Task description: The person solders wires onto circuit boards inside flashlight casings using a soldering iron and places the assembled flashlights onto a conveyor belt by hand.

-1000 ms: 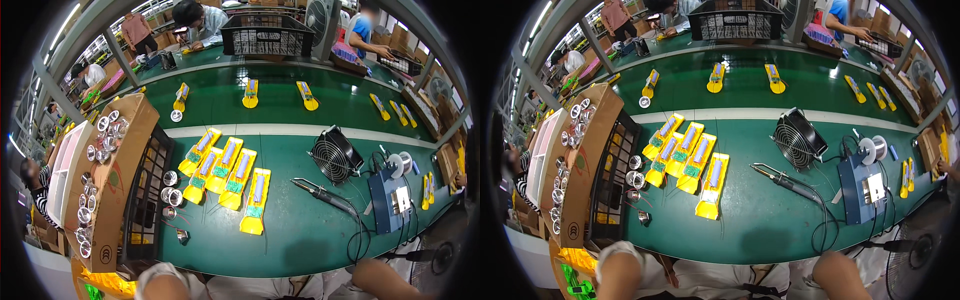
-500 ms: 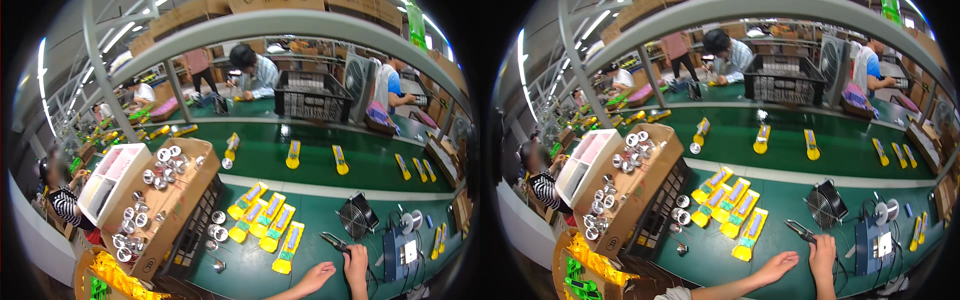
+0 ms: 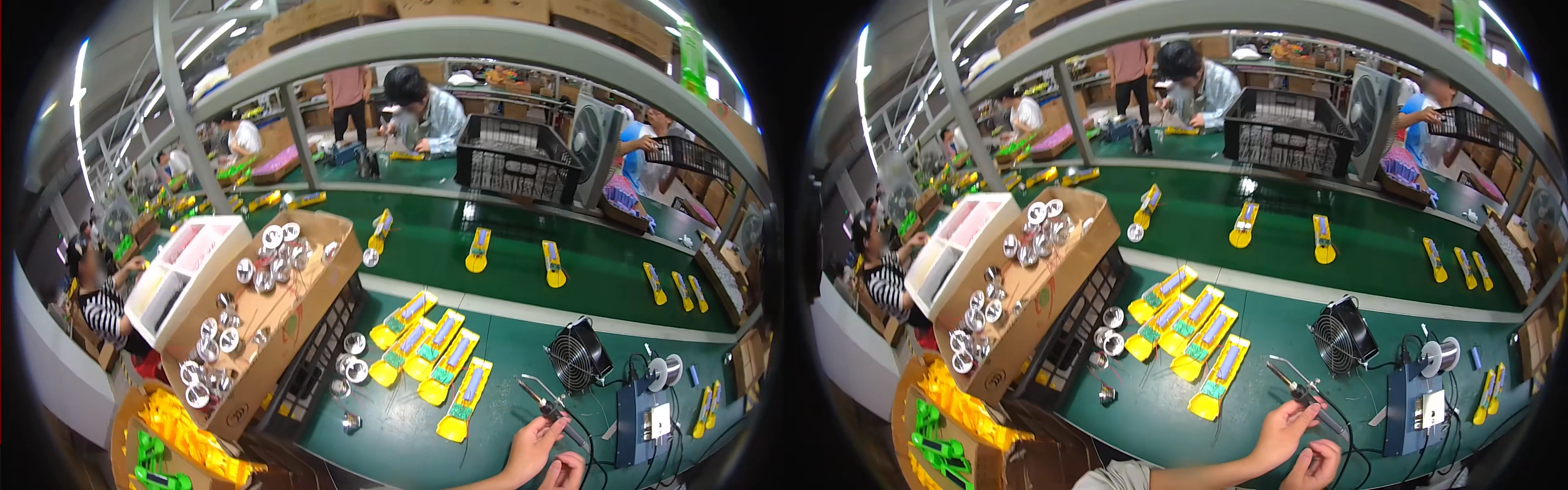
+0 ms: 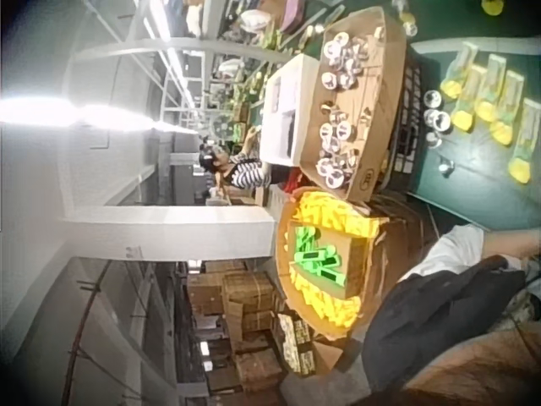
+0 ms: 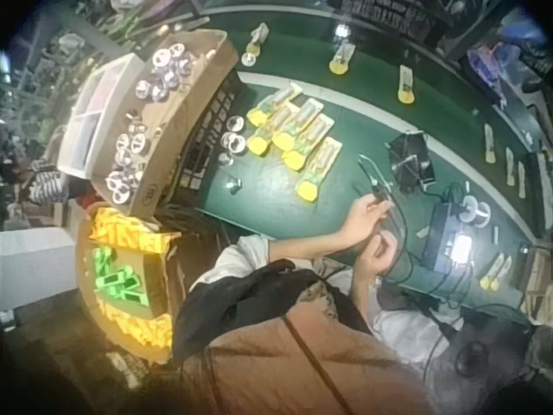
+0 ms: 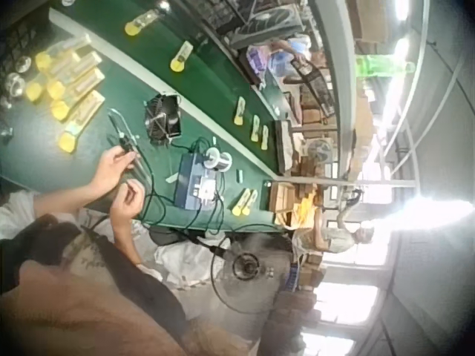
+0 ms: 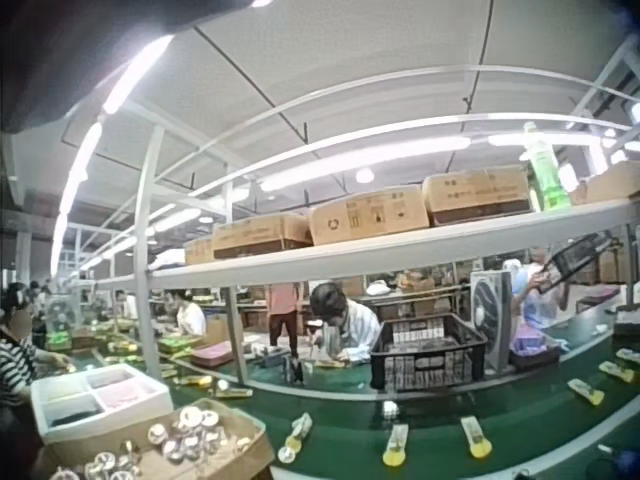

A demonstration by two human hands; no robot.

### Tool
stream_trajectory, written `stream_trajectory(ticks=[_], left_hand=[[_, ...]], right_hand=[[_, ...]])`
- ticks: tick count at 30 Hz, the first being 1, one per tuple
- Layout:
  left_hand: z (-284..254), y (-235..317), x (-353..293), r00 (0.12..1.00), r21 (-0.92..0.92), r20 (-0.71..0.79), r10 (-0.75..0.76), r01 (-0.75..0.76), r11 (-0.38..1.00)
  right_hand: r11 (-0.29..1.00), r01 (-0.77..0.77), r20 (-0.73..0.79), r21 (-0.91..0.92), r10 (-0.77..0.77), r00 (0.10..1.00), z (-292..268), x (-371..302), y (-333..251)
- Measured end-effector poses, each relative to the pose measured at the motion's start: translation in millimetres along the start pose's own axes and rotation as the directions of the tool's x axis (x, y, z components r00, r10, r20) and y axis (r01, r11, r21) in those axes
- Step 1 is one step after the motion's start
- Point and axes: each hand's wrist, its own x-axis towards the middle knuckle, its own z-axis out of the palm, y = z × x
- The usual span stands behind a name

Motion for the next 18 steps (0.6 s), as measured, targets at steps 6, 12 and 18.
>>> stream_trajectory(ticks=[6, 12, 18], left_hand=[[7, 34, -24, 0.971, 0.306, 0.193, -0.144, 0.08, 0.949], [-34, 56, -31, 0.991, 0.51, 0.133, -0.013, -0.057, 0.858], [-120, 95, -88, 0.952, 0.894, -0.093, 0.293, -0.049, 0.445]], right_hand=[[0.688, -0.171, -0.042, 0.705, 0.282, 0.959, 37, 15, -3], [0.696, -0.212, 0.009, 0.686, 0.284, 0.959, 39, 17, 24], [0.575, -0.1, -0.011, 0.812, 0.187, 0.982, 34, 39, -2]])
